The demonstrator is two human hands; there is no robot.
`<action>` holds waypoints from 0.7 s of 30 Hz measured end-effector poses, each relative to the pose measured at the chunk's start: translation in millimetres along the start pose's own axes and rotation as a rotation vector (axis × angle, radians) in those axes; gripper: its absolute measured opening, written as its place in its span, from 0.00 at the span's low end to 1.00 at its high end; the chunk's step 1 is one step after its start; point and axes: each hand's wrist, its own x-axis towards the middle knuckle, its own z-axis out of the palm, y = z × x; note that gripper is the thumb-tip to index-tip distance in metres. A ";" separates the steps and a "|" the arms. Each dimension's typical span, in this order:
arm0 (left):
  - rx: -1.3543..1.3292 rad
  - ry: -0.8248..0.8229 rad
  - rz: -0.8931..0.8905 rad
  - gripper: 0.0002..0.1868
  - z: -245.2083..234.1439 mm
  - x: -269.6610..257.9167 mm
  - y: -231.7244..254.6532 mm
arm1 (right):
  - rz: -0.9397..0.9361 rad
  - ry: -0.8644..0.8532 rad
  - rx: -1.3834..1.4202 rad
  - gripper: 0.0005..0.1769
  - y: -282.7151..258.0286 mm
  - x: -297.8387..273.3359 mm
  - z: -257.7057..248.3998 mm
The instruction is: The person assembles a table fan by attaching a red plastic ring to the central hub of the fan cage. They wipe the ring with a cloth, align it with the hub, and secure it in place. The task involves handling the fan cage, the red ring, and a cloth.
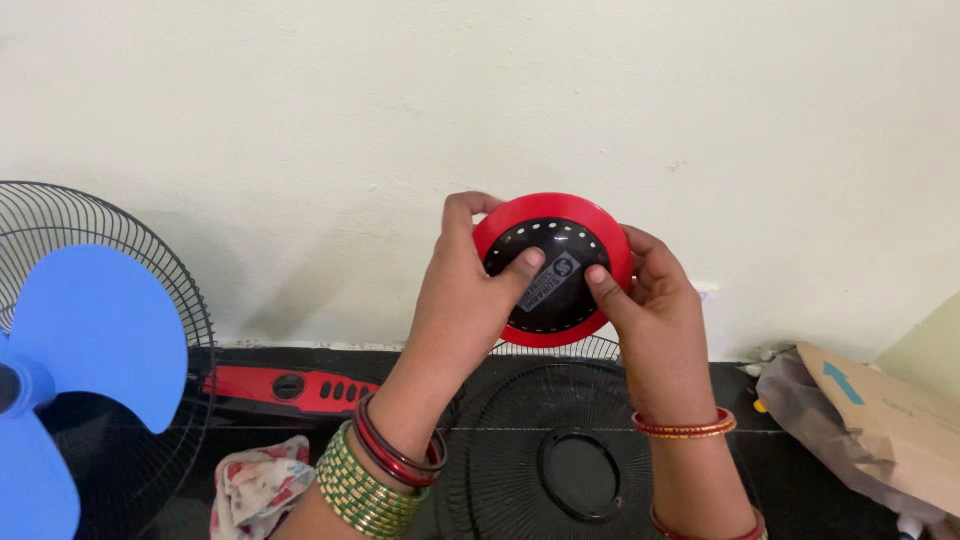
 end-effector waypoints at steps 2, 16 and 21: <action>0.132 0.040 0.203 0.29 6.7 -2.6 4.3 | 0.002 -0.005 -0.028 0.25 0.1 0.5 -4.3; 0.204 0.181 0.144 0.29 52.0 -6.7 2.1 | 0.032 -0.165 0.150 0.35 13.5 15.5 -43.9; 0.256 0.202 0.144 0.30 66.3 -12.0 -5.5 | -0.018 -0.168 -0.157 0.53 22.4 10.1 -46.3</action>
